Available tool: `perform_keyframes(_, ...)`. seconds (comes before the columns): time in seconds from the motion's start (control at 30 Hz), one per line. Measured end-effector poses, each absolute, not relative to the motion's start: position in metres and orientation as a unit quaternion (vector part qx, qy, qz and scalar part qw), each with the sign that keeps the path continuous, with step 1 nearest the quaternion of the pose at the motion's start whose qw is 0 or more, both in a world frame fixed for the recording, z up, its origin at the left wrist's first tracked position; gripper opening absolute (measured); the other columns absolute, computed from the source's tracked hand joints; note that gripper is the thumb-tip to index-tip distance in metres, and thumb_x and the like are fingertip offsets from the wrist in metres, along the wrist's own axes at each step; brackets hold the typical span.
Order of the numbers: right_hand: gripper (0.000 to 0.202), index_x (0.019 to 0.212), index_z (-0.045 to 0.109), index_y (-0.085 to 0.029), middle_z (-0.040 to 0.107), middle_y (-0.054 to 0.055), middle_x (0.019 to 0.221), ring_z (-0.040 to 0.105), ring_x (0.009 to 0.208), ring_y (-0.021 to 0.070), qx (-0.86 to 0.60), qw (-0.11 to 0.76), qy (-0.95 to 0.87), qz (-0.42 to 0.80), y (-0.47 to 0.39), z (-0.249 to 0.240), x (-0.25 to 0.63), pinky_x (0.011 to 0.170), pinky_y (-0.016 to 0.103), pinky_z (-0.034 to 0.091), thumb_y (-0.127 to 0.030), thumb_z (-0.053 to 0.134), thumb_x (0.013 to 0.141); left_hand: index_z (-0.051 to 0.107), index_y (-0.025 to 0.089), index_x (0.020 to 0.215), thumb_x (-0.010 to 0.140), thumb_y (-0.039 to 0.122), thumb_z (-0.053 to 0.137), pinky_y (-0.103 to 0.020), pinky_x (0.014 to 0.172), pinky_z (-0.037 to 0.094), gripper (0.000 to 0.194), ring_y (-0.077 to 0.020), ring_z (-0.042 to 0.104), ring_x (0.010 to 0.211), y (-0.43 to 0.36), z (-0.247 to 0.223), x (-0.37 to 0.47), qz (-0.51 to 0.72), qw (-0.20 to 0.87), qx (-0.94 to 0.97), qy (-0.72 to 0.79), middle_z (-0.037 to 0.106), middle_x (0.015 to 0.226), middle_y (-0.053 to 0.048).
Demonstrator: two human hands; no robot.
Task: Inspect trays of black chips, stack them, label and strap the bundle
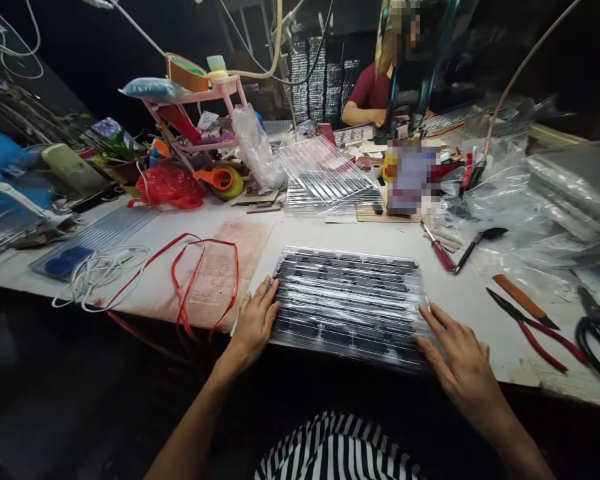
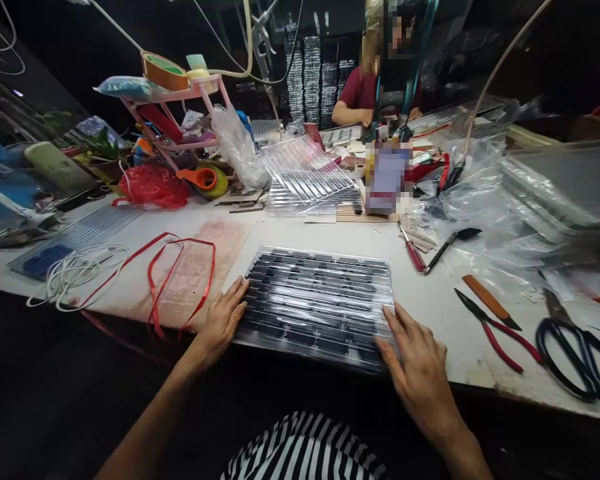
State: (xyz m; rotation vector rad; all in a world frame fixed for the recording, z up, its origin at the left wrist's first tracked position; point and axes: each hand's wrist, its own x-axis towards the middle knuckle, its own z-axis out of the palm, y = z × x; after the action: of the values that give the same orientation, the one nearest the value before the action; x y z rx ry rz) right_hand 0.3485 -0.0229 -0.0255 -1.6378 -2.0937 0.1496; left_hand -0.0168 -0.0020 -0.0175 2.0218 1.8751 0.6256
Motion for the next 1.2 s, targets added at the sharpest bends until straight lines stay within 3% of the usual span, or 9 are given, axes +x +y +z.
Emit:
perform_keyframes(0.23, 0.049, 0.136, 0.044, -0.017, 0.037, 0.017, 0.144, 0.033, 0.133, 0.0313, -0.614, 0.24, -0.75, 0.059, 0.004, -0.028, 0.328, 0.1, 0.057, 0.031, -0.037, 0.026, 0.095, 0.041, 0.015, 0.137, 0.091, 0.037, 0.036, -0.048, 0.111, 0.022, 0.051, -0.0222, 0.03, 0.136, 0.015, -0.017, -0.018, 0.262, 0.177, 0.687, 0.654, 0.036, 0.145, -0.014)
perform_keyframes(0.33, 0.047, 0.132, 0.049, -0.017, 0.039, 0.015, 0.143, 0.035, 0.132, 0.0281, -0.622, 0.299, -0.71, 0.138, 0.008, -0.021, 0.323, 0.099, 0.05, 0.038, -0.038, 0.033, 0.093, 0.047, 0.017, 0.132, 0.088, 0.041, 0.044, -0.044, 0.112, 0.023, 0.05, -0.0212, 0.034, 0.134, 0.014, -0.015, -0.022, 0.318, 0.221, 0.658, 0.645, 0.041, 0.143, -0.011)
perform_keyframes(0.43, 0.045, 0.13, 0.051, -0.018, 0.039, 0.012, 0.144, 0.038, 0.131, 0.0255, -0.632, 0.363, -0.651, 0.21, 0.004, -0.014, 0.319, 0.088, 0.04, 0.051, -0.039, 0.04, 0.091, 0.052, 0.015, 0.129, 0.087, 0.043, 0.046, -0.039, 0.112, 0.026, 0.05, -0.0209, 0.039, 0.131, 0.011, -0.013, -0.02, 0.378, 0.256, 0.612, 0.646, 0.047, 0.138, -0.01)
perform_keyframes(0.53, 0.043, 0.129, 0.052, -0.017, 0.039, 0.012, 0.143, 0.04, 0.13, 0.0257, -0.628, 0.391, -0.645, 0.188, 0.004, -0.01, 0.317, 0.095, 0.043, 0.047, -0.036, 0.041, 0.091, 0.053, 0.016, 0.128, 0.087, 0.043, 0.047, -0.036, 0.111, 0.027, 0.05, -0.0205, 0.04, 0.13, 0.009, -0.01, -0.016, 0.416, 0.262, 0.573, 0.655, 0.05, 0.136, -0.008)
perform_keyframes(0.8, 0.047, 0.124, 0.055, -0.006, 0.05, 0.022, 0.132, 0.042, 0.127, 0.0324, -0.615, 0.275, -0.738, 0.035, 0.012, -0.014, 0.294, 0.102, 0.054, 0.034, -0.036, 0.037, 0.092, 0.063, 0.022, 0.116, 0.081, 0.04, 0.053, -0.041, 0.107, 0.034, 0.041, -0.025, 0.051, 0.121, 0.015, -0.006, -0.044, 0.346, 0.194, 0.561, 0.727, 0.062, 0.122, -0.005)
perform_keyframes(0.93, 0.046, 0.125, 0.055, -0.007, 0.049, 0.023, 0.133, 0.039, 0.129, 0.0328, -0.617, 0.273, -0.737, 0.034, 0.011, -0.015, 0.272, 0.103, 0.054, 0.032, -0.035, 0.036, 0.093, 0.064, 0.019, 0.116, 0.079, 0.039, 0.057, -0.041, 0.106, 0.036, 0.042, -0.0256, 0.054, 0.117, 0.014, -0.002, -0.056, 0.367, 0.23, 0.501, 0.749, 0.064, 0.118, -0.007)
perform_keyframes(1.07, 0.045, 0.131, 0.049, -0.015, 0.043, 0.017, 0.139, 0.036, 0.132, 0.0289, -0.597, 0.355, -0.708, 0.127, 0.005, 0.0, 0.274, 0.104, 0.052, 0.033, -0.037, 0.04, 0.093, 0.063, 0.024, 0.116, 0.076, 0.038, 0.064, -0.042, 0.106, 0.037, 0.042, -0.025, 0.054, 0.116, 0.009, 0.004, -0.042, 0.496, 0.251, 0.453, 0.697, 0.062, 0.123, -0.004)
perform_keyframes(1.2, 0.048, 0.141, 0.034, -0.026, 0.029, 0.008, 0.15, 0.027, 0.137, 0.0232, -0.541, 0.446, -0.679, 0.218, 0.0, 0.016, 0.292, 0.11, 0.048, 0.027, -0.037, 0.038, 0.094, 0.064, 0.028, 0.112, 0.069, 0.035, 0.072, -0.045, 0.107, 0.038, 0.044, -0.0273, 0.05, 0.121, 0.0, 0.006, -0.054, 0.654, 0.129, 0.386, 0.638, 0.055, 0.132, 0.001)
